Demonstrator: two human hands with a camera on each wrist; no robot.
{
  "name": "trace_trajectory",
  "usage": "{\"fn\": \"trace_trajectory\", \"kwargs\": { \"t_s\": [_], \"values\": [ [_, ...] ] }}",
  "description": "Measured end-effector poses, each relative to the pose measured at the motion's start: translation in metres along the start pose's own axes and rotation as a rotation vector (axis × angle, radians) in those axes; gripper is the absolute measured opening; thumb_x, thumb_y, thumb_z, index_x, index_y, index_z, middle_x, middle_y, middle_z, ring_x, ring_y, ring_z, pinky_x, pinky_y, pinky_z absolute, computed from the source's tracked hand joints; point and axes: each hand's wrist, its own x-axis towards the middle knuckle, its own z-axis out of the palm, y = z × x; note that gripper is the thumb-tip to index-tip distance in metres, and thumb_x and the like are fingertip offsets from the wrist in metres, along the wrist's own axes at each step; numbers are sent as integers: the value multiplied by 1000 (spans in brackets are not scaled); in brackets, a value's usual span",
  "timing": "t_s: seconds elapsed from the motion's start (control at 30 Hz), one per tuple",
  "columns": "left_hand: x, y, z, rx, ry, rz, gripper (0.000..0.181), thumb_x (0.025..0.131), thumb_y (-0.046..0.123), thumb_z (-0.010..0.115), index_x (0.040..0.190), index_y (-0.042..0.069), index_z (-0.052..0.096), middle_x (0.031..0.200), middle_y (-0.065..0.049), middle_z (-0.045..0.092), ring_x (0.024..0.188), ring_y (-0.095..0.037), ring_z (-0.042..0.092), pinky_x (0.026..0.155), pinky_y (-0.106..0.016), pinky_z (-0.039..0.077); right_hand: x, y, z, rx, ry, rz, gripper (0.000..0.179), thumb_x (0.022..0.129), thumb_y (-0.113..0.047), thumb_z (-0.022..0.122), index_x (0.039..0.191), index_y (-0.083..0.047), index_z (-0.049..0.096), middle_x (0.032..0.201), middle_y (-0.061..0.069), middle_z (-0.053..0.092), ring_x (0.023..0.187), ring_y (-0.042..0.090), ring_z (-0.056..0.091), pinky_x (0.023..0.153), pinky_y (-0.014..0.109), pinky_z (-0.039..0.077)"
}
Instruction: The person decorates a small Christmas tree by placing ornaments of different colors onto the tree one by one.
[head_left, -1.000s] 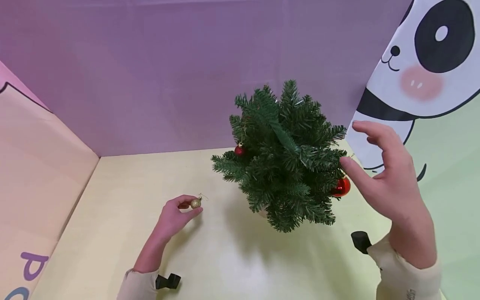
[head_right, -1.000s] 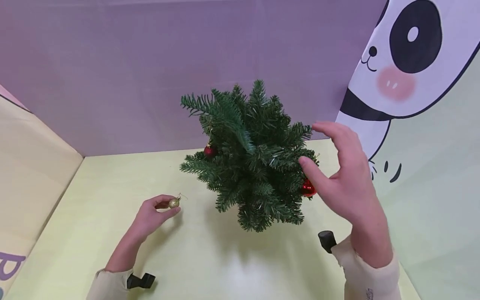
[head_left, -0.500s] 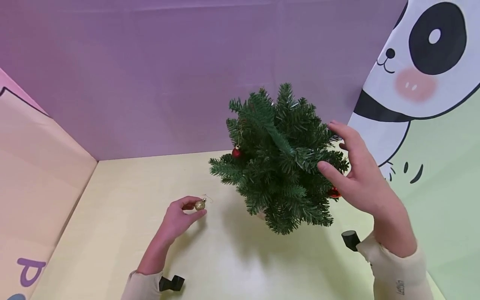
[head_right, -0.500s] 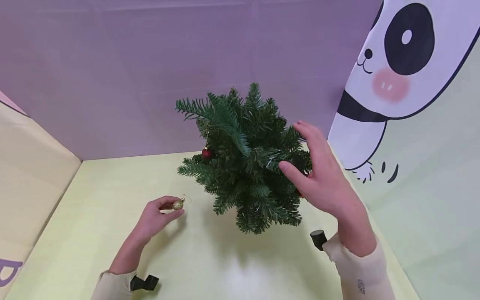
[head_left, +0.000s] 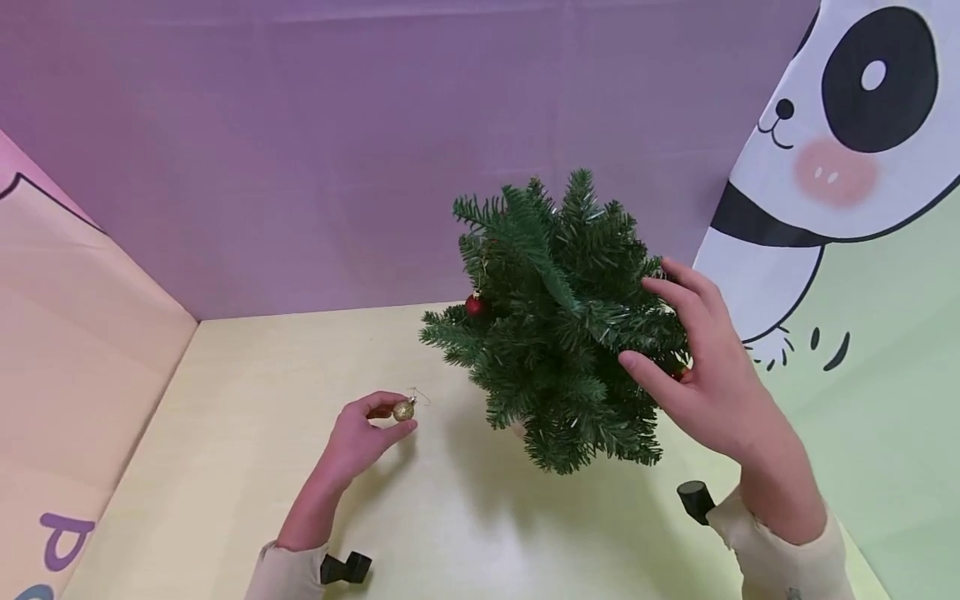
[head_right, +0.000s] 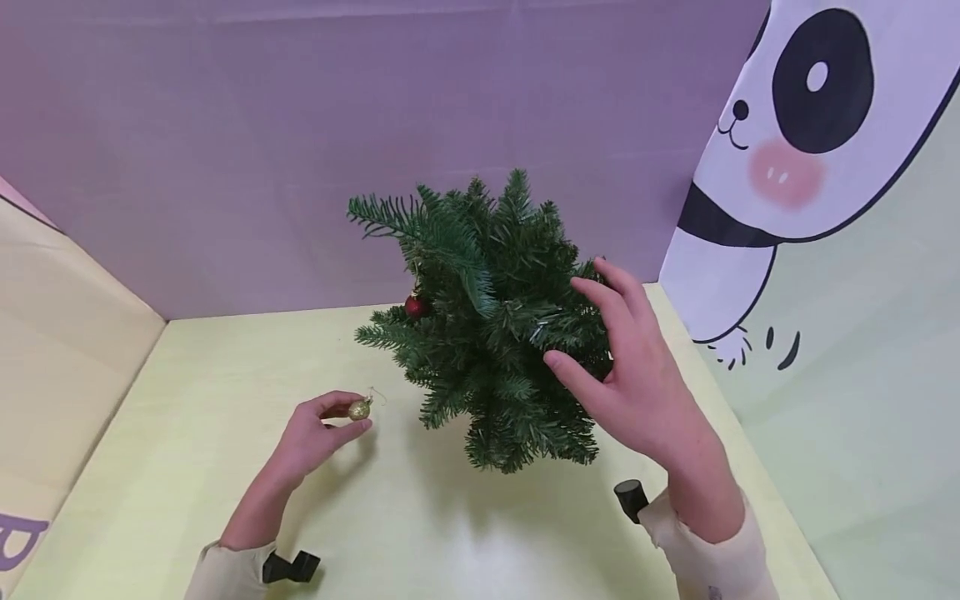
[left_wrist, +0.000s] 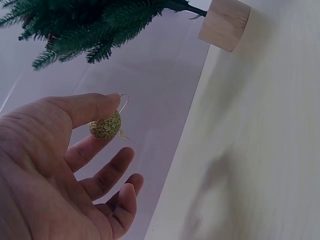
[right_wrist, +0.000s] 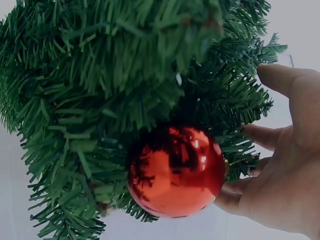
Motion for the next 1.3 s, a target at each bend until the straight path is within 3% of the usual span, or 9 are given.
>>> {"fn": "trace_trajectory", "kwargs": {
  "t_s": [0.07,0.1,0.17,0.27,0.5,0.67,0.97,1.07,1.3],
  "values": [
    [-2,2,0,1,-3,-2,33,82,18,79,113,10,70,105,-5,65,106,-26,56,75,-34,50,-4,-2,0,4,-4,6,72,80,-3,76,144,-10,42,155,6,24,138,25,28,61,14,41],
    [-4,3,0,5,-5,1,33,82,18,79,113,10,70,105,-5,65,105,-26,56,77,-34,50,-5,-3,1,7,-4,8,72,80,-3,76,144,-10,43,155,6,24,138,25,29,68,14,42],
    [-6,5,0,10,-1,11,32,82,17,79,113,10,70,105,-4,65,103,-24,57,80,-35,49,-8,-4,1,14,-4,6,73,80,-2,76,144,-10,43,155,6,24,136,26,31,56,14,42],
    [-8,11,-2,24,10,35,32,82,16,78,113,10,69,105,-3,66,103,-22,57,84,-38,46,-10,-5,1,10,5,-5,73,79,-2,77,144,-9,43,155,6,25,137,26,29,80,18,43],
    [-14,25,-5,44,18,57,33,83,16,78,114,11,68,107,-1,66,106,-21,57,84,-39,46,-14,-5,-2,-8,2,-17,76,77,-1,78,144,-8,43,155,7,25,138,24,28,66,15,40],
    [-20,33,-7,47,27,83,33,83,16,77,115,11,68,108,-1,65,106,-21,57,83,-40,46,-15,-4,-2,22,18,-18,78,74,2,78,143,-7,44,154,7,27,139,25,27,103,20,25],
    [-36,44,-3,58,71,154,32,83,13,78,113,13,69,108,2,67,105,-20,58,81,-43,46,-18,-2,-5,17,7,-38,77,73,3,79,142,-5,44,154,8,27,139,23,28,71,12,36],
    [-42,47,-1,55,88,155,32,83,13,78,114,13,68,108,2,67,104,-19,59,82,-44,46,-18,-1,-6,36,7,-71,77,72,4,79,141,-4,46,153,10,28,139,25,28,85,15,33],
    [-52,54,3,40,114,159,30,84,14,77,114,13,68,107,3,67,104,-18,59,82,-46,46,-19,3,-7,61,-7,-98,73,74,1,80,139,-4,48,153,10,30,139,26,28,86,17,33]
  ]
}}
